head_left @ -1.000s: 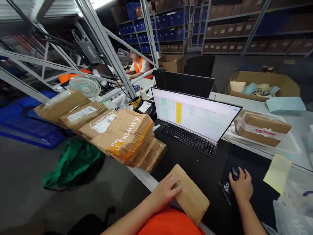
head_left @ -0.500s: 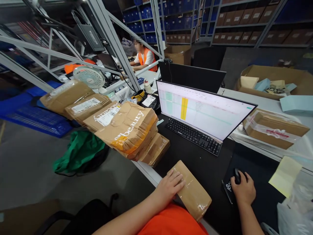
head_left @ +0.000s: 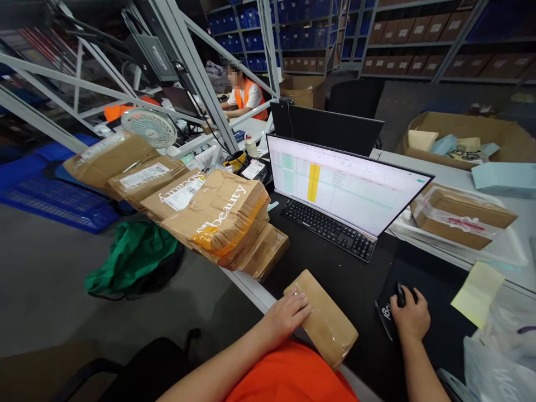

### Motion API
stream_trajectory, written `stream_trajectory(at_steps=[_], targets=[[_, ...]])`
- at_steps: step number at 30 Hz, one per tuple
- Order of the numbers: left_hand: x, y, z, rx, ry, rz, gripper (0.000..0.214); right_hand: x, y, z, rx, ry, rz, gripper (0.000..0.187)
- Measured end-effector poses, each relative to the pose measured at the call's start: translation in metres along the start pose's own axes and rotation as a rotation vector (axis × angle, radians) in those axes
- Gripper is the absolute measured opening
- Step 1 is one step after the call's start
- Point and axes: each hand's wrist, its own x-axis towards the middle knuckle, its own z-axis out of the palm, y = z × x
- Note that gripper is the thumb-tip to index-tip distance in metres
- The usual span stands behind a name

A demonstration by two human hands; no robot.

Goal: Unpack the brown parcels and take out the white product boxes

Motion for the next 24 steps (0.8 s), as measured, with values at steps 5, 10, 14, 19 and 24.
stream_trajectory(at_steps=[5, 10, 14, 19, 24], targets=[[-0.007, -0.001, 0.004, -0.160, -0.008, -0.060, 0.036, 0.007, -0.007, -0.007, 0.028, -0.035, 0.020, 0.050], [-0.013, -0.003, 0.000, -0.406, -0.135, -0.212, 0.034, -0.006, -0.026, -0.053, 0.045, -0.003, 0.066, 0.062], [-0.010, -0.005, -0.001, -0.390, -0.260, -0.304, 0.038, -0.055, -0.043, -0.086, 0.008, -0.239, 0.189, 0.054], [-0.009, -0.008, 0.004, -0.302, -0.165, -0.191, 0.032, -0.101, -0.055, -0.094, -0.021, -0.494, 0.281, 0.047], [-0.008, -0.014, 0.013, -0.154, 0.081, 0.020, 0.025, -0.085, -0.058, -0.095, 0.068, -0.551, 0.227, 0.040]])
